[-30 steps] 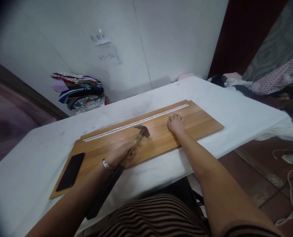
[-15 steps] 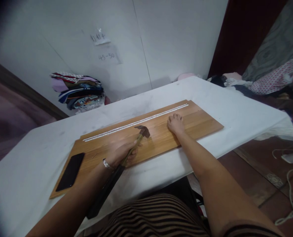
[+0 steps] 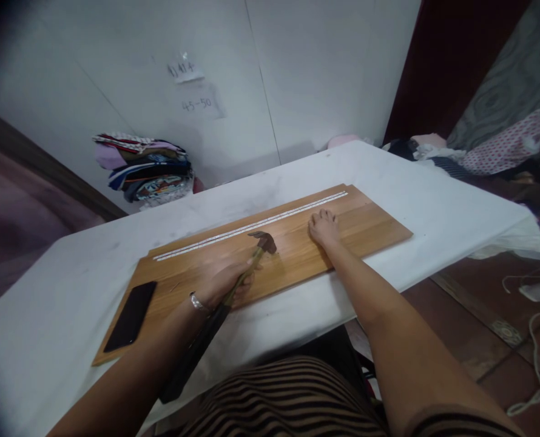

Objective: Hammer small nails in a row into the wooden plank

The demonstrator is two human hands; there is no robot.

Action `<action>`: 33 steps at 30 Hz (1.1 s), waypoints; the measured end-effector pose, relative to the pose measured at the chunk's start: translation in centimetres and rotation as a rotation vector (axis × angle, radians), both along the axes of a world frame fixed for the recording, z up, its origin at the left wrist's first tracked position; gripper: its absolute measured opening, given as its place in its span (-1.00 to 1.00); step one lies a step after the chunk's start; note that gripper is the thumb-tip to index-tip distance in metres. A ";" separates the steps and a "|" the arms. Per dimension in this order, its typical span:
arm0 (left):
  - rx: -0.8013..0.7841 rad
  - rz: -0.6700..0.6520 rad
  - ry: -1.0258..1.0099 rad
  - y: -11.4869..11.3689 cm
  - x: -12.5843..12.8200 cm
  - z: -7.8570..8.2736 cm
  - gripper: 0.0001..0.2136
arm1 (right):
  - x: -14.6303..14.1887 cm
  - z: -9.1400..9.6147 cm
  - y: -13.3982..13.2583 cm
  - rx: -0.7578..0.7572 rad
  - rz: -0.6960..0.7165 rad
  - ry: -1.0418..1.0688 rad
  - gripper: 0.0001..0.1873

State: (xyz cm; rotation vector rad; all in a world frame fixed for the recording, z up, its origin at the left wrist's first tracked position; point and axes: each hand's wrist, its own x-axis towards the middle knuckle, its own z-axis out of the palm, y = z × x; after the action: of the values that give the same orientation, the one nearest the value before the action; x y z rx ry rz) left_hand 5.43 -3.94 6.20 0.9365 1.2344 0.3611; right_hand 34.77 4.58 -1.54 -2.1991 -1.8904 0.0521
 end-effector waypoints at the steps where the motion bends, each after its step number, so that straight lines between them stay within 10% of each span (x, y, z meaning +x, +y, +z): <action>1: -0.003 0.003 0.016 0.0 0.1 0.0 -0.55 | 0.0 0.0 0.0 0.000 0.000 0.000 -0.54; 21: -0.012 0.002 0.011 0.0 0.3 0.1 -0.52 | 0.1 -0.4 0.2 0.024 -0.014 0.209 -0.59; 33: -0.074 0.080 -0.183 1.2 2.5 2.9 -0.66 | -1.7 3.0 -2.4 0.064 -0.024 1.036 -0.60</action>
State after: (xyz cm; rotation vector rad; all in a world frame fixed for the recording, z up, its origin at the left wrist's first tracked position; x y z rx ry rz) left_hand 7.90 -2.74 9.14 0.7750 1.1120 0.4516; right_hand 33.07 2.21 1.49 -1.6047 -1.2232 0.9076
